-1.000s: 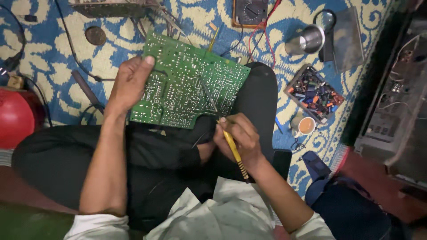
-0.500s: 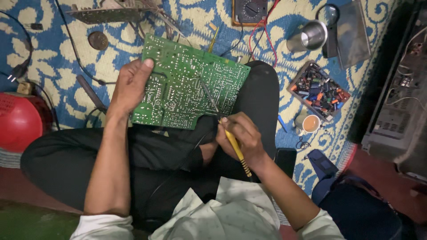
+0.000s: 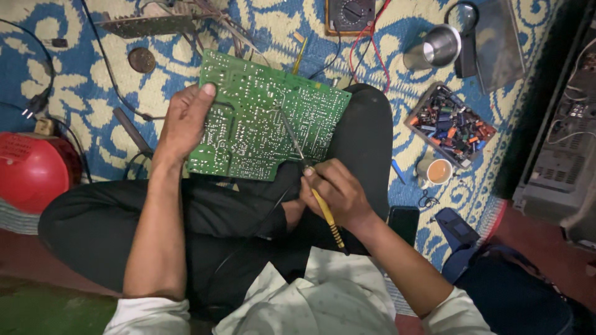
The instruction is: The person sits cross-legged on the floor holding a green circuit board on their lap and solders points on the board with a soldering iron, repositioning the board and the iron repeatedly. A multimeter, a tray of electronic components, and a cup sit on the patterned mat beside them.
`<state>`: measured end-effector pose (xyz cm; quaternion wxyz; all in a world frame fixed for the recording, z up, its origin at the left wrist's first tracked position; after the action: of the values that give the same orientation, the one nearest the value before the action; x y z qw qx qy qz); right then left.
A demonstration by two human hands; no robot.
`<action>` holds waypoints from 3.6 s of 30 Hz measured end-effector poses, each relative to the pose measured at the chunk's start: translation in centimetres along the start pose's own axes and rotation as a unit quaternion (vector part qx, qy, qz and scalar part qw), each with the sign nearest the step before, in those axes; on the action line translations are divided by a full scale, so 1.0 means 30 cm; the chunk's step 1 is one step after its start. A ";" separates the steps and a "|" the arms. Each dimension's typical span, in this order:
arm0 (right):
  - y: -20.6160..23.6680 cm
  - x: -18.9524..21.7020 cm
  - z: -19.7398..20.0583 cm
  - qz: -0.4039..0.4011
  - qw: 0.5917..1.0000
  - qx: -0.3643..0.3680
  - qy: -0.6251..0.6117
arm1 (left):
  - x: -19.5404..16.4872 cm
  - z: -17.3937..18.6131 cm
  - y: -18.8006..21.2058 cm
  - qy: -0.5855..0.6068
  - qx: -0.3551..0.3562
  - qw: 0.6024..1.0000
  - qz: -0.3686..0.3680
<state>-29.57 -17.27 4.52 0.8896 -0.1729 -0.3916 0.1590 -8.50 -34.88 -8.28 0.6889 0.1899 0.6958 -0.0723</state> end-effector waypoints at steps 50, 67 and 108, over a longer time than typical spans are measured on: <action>0.017 -0.103 0.061 0.156 0.980 0.079 0.090 | 0.000 -0.048 -0.032 -0.013 0.005 1.000 0.011; 0.030 -0.124 0.070 0.143 0.984 0.085 0.066 | 0.006 -0.035 -0.030 -0.083 -0.027 0.995 0.050; 0.132 -0.296 0.124 -0.195 0.964 -0.070 -0.167 | 0.012 -0.019 -0.031 -0.077 -0.017 0.997 0.019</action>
<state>-38.65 -16.78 -0.53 0.8107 -0.1259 -0.5714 -0.0191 -9.37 -35.45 -8.77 0.7445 0.1850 0.6385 -0.0619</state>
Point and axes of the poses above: each hand's wrist, its own y-axis away from the middle knuckle, its own z-axis out of the back of the hand, x = y × z, the point moved 9 cm from there along -y, towards the middle knuckle, and after that the axes turned 8 degrees about -z, right-handed, at the moved point
